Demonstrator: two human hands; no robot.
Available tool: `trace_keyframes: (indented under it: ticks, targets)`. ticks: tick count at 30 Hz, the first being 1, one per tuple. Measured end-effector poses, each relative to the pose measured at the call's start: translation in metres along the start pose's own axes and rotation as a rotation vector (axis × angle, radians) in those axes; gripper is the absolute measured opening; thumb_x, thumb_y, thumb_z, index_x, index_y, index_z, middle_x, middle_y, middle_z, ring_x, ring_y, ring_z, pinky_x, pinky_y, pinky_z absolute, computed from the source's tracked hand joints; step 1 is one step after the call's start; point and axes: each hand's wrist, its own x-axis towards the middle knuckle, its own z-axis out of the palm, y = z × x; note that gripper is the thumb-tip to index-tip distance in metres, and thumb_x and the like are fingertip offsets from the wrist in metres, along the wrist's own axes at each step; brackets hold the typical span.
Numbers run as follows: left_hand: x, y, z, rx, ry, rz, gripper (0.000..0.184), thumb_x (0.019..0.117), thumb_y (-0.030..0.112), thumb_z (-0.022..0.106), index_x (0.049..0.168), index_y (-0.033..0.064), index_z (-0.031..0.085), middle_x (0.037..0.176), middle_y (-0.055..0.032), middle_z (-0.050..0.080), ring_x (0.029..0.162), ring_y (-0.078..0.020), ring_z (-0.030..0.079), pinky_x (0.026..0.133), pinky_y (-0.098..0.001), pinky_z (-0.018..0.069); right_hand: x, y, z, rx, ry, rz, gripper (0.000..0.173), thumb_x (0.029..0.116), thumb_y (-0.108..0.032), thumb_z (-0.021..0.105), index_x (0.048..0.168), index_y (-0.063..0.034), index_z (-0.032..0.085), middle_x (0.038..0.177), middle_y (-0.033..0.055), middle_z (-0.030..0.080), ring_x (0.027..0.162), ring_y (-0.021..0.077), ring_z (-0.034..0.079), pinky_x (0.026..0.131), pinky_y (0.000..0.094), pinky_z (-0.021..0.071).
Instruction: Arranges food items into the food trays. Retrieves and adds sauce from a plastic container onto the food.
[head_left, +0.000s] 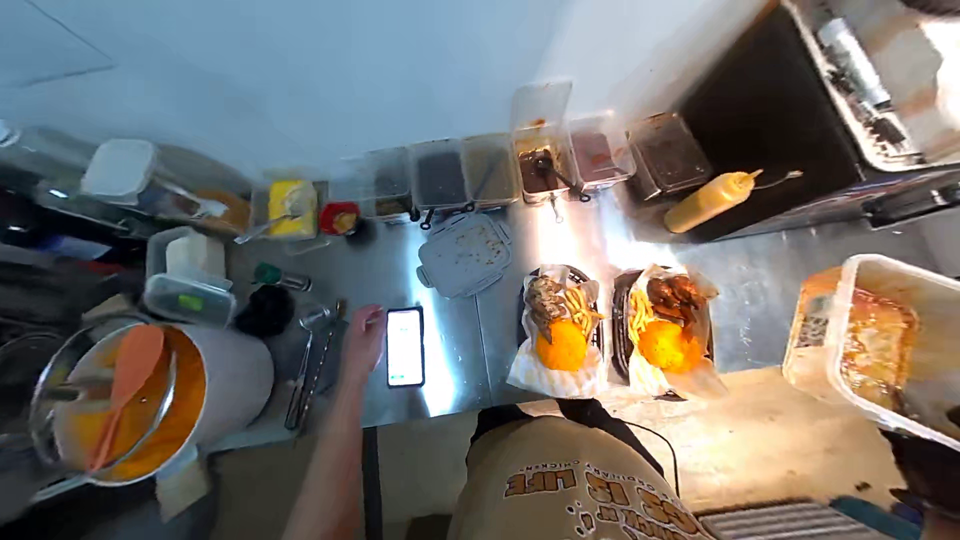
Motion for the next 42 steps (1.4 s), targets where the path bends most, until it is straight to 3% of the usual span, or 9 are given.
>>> trace_keyframes:
  ticks: [6,10,15,19,22,25,32,37,42]
  targets:
    - [0.049,0.058,0.036,-0.086,-0.205,0.182,0.040,0.1078,0.025,0.053,0.138,-0.0023,0.054,0.123,-0.0236,0.066,0.108,-0.0320,0.069,0.095,-0.0508,0.0559,-0.052,0.033,-0.013,0.087,0.064,-0.040,0.040,0.1015,-0.022,0.051,0.135,-0.0030,0.044,0.120,0.0136,0.063,0.112,0.0245,0.065,0.100,0.0460,0.0538]
    - [0.067,0.143,0.123,-0.341,-0.508,0.077,0.045,0.1120,0.031,0.040,0.134,-0.0045,0.057,0.119,-0.0191,0.068,0.101,-0.0237,0.069,0.091,-0.0413,0.0569,-0.067,0.046,-0.030,0.039,-0.066,-0.036,0.064,0.0969,-0.014,0.055,0.154,-0.0106,0.027,0.141,0.0144,0.054,0.122,0.0276,0.061,0.098,0.0510,0.0560]
    - [0.102,0.238,0.254,-0.834,-0.740,-0.259,0.078,0.1088,0.058,0.030,0.153,-0.0064,0.028,0.144,-0.0285,0.052,0.122,-0.0323,0.063,0.102,-0.0413,0.0530,-0.099,0.053,-0.005,-0.005,-0.066,-0.086,0.072,0.0935,-0.022,0.062,0.156,-0.0174,0.027,0.141,0.0022,0.054,0.124,0.0168,0.060,0.100,0.0420,0.0560]
    - [0.120,0.282,0.290,-0.959,-0.595,-0.378,0.032,0.1103,0.037,0.040,0.111,0.0082,0.054,0.079,-0.0022,0.057,0.055,-0.0069,0.052,0.050,-0.0192,0.0463,-0.105,0.050,-0.013,-0.015,-0.108,-0.138,0.079,0.0917,-0.017,0.063,0.158,-0.0049,0.022,0.146,0.0141,0.051,0.128,0.0267,0.059,0.103,0.0483,0.0535]
    - [0.128,0.285,0.286,-0.797,-0.586,-0.355,0.030,0.1084,0.035,0.044,0.087,0.0146,0.049,0.060,0.0050,0.041,0.040,-0.0033,0.036,0.036,-0.0167,0.0330,-0.097,0.060,-0.045,0.061,-0.157,-0.124,0.073,0.0949,-0.016,0.065,0.157,-0.0072,0.027,0.144,0.0135,0.054,0.125,0.0289,0.061,0.101,0.0524,0.0543]
    - [0.135,0.285,0.282,-0.676,-0.616,-0.384,0.037,0.1057,0.048,0.049,0.092,0.0141,0.050,0.068,0.0019,0.047,0.047,-0.0063,0.043,0.043,-0.0197,0.0398,-0.082,0.061,-0.053,0.070,-0.174,-0.098,0.075,0.0937,-0.016,0.068,0.156,-0.0062,0.027,0.142,0.0123,0.056,0.123,0.0289,0.062,0.099,0.0524,0.0556]
    - [0.117,0.295,0.283,-0.157,-0.445,-0.182,0.024,0.1070,0.017,0.041,0.117,0.0015,0.057,0.083,-0.0056,0.065,0.054,-0.0062,0.051,0.049,-0.0204,0.0429,-0.017,0.062,-0.092,-0.059,-0.270,-0.140,0.088,0.0922,-0.018,0.068,0.162,-0.0033,0.016,0.157,0.0172,0.040,0.134,0.0307,0.054,0.101,0.0477,0.0552]
    - [0.093,0.298,0.230,0.652,-0.326,0.180,0.045,0.1104,0.022,0.034,0.131,-0.0111,0.056,0.125,-0.0316,0.062,0.116,-0.0428,0.063,0.098,-0.0607,0.0485,0.029,0.070,-0.124,-0.108,-0.317,-0.184,0.087,0.0922,-0.020,0.068,0.162,-0.0064,0.019,0.161,0.0164,0.035,0.139,0.0317,0.049,0.104,0.0450,0.0546]
    - [0.065,0.271,0.223,0.879,-0.156,0.301,0.048,0.1124,0.025,0.031,0.154,0.0029,0.040,0.125,-0.0320,0.064,0.118,-0.0500,0.062,0.097,-0.0678,0.0485,0.050,0.048,-0.107,-0.271,-0.303,-0.179,0.088,0.0908,-0.025,0.069,0.162,-0.0074,0.021,0.161,0.0118,0.037,0.140,0.0253,0.049,0.105,0.0382,0.0532]
